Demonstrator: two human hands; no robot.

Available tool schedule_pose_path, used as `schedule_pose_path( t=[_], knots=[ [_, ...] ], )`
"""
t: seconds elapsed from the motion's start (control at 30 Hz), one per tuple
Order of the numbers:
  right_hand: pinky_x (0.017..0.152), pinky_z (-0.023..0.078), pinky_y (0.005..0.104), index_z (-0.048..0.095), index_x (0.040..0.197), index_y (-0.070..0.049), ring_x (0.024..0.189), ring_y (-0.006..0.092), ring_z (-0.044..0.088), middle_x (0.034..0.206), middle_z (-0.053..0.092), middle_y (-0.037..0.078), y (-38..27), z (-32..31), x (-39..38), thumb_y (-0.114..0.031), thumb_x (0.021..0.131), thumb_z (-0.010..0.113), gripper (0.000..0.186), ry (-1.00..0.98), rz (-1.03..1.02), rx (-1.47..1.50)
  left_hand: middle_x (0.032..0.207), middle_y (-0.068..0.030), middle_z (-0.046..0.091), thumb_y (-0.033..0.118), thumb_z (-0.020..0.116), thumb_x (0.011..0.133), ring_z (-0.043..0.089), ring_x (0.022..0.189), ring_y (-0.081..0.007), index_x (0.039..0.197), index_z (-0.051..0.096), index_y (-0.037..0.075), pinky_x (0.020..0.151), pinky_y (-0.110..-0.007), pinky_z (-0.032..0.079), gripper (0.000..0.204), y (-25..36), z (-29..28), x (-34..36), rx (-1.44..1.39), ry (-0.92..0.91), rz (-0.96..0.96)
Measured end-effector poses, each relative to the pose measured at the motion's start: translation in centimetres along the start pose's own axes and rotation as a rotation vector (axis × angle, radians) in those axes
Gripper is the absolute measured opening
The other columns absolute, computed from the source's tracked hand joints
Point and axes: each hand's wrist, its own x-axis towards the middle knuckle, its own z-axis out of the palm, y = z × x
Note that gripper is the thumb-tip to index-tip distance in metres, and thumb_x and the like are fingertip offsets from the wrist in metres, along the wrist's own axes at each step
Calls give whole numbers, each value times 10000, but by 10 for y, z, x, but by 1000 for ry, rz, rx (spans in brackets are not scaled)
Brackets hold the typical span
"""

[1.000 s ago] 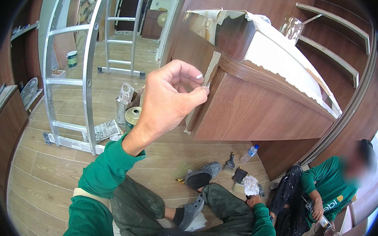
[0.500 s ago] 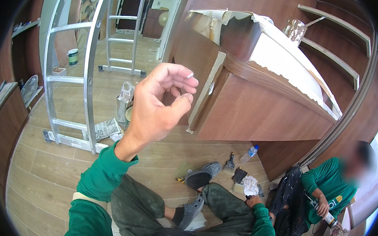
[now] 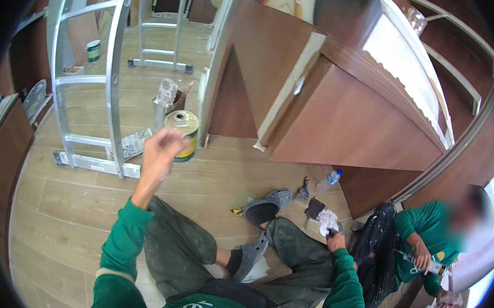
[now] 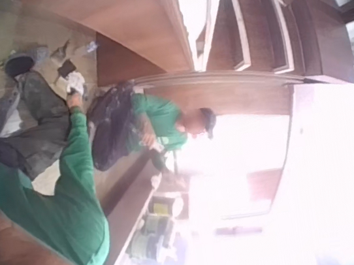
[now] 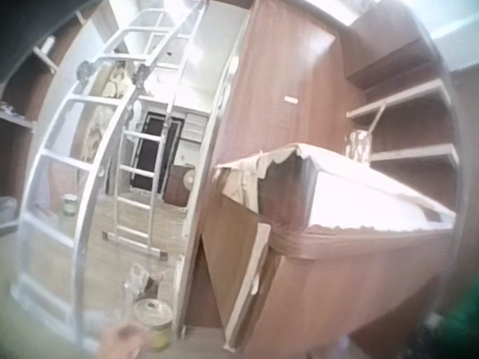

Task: The person applies adhesive to the edge of a wooden cabinet and presses a trim piece into place. They then use a utility knife to trim excess material and smooth the seam with a scraper. A coworker assists by applying adhesive to other sections.

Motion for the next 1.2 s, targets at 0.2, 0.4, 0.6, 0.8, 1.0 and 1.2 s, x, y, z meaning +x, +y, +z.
schedule_pose_path(
  t=[0.2,0.4,0.6,0.8,1.0,1.2],
  knots=[
    [768,571,365,654,1137,27,857,244,693,958,717,148,-185,-90,7,-156,950,661,261,109,82,1476,1209,-286,667,463,805,767,637,1122,-409,1259,614,-92,964,-444,496,766,-214,-129,-115,798,40,-696],
    [838,570,430,612,1076,-60,915,273,686,1022,682,137,-343,-174,0,-327,961,709,306,201,-98,2213,1327,-181,624,325,765,828,620,1145,-355,1403,546,-7,958,-491,497,700,-198,-149,-149,149,30,-1032],
    [747,605,450,621,992,-39,792,346,712,892,710,160,-370,-208,-17,-197,969,671,168,173,22,2180,1222,-148,667,185,754,841,659,1021,-308,1420,538,11,849,-471,545,641,-211,-180,-189,166,31,-959],
    [956,575,506,541,1020,83,933,332,644,960,612,214,-360,-229,-27,-44,991,547,131,122,62,2197,1061,-129,727,123,783,817,693,902,-247,1182,704,-25,708,-415,579,403,-199,-177,-170,301,-117,-901],
    [898,579,479,554,991,62,908,326,640,940,618,195,-363,-216,-20,-60,971,596,130,119,-21,2231,840,-175,734,121,784,744,688,669,-283,1030,728,-81,650,-431,584,354,-229,-206,-164,508,-248,-814],
    [848,554,432,573,996,44,873,319,622,913,630,182,-359,-203,-21,-78,939,649,154,199,-122,2254,1026,-280,726,171,787,724,721,871,-382,1153,663,-148,806,-421,565,549,-235,-181,-171,834,141,-438]
  ],
)
